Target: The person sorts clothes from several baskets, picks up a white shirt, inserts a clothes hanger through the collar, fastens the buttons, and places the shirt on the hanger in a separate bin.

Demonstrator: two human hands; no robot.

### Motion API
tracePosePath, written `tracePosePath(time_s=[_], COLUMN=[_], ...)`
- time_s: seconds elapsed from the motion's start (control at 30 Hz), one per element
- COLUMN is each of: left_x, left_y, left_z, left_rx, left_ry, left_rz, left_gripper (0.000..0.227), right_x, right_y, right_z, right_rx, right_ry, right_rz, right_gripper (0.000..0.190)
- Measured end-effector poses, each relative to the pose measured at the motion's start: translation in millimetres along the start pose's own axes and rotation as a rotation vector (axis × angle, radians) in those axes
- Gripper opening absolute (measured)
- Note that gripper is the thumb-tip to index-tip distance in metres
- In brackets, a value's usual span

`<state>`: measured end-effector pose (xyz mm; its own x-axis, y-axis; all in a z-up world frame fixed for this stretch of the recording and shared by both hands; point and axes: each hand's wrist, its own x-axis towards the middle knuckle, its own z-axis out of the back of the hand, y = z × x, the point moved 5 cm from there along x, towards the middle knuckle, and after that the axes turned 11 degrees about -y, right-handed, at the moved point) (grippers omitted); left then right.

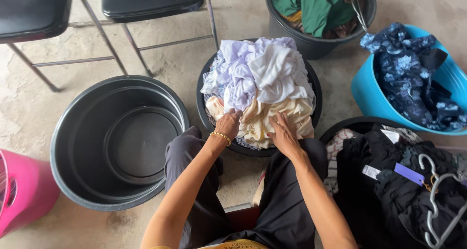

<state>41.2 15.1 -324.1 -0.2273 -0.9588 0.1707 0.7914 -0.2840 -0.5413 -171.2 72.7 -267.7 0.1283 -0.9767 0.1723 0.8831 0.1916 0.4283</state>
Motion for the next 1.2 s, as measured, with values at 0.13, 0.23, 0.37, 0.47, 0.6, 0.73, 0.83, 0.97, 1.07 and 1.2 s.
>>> tracePosePath(time_s=[0.13,0.23,0.37,0.47,0.6,0.73,0.83,0.97,1.07,1.2], left_x=[-17,-8,19,33,39,35,24,10,-5,-18], left_y=[1,-2,-3,13,28,16,2,-47,-86,-118], left_z=[31,37,8,-26,-69,-72,-59,-16,19,37], left_rx=[-0.005,0.037,-0.065,-0.081,0.051,0.016,0.122,0.09,-0.096,-0.231], left_ry=[-0.025,-0.116,-0.042,-0.002,0.014,0.06,0.144,0.053,-0.069,-0.099], left_rz=[-0.054,-0.113,0.1,0.15,0.007,-0.168,-0.101,-0.101,-0.112,-0.252], left_gripper=[0.049,0.067,0.075,0.063,0.032,0.026,0.023,0.032,0.051,0.048], right_x=[-6,0,27,36,32,32,28,18,-10,-71], right_y=[12,-10,-52,-65,-70,-67,-62,-35,-7,13], right_z=[25,34,-1,-32,-50,-45,-38,-2,43,90], right_rx=[-0.206,-0.06,0.095,0.084,-0.03,-0.049,-0.019,-0.021,-0.056,-0.03], right_ry=[0.025,-0.081,-0.019,0.158,0.398,0.355,0.281,-0.051,-0.299,-0.402], right_rz=[-0.069,-0.16,-0.292,-0.244,-0.35,-0.329,-0.275,-0.134,-0.042,-0.09], right_gripper=[0.06,0.076,0.102,0.106,0.105,0.107,0.097,0.062,0.045,0.039])
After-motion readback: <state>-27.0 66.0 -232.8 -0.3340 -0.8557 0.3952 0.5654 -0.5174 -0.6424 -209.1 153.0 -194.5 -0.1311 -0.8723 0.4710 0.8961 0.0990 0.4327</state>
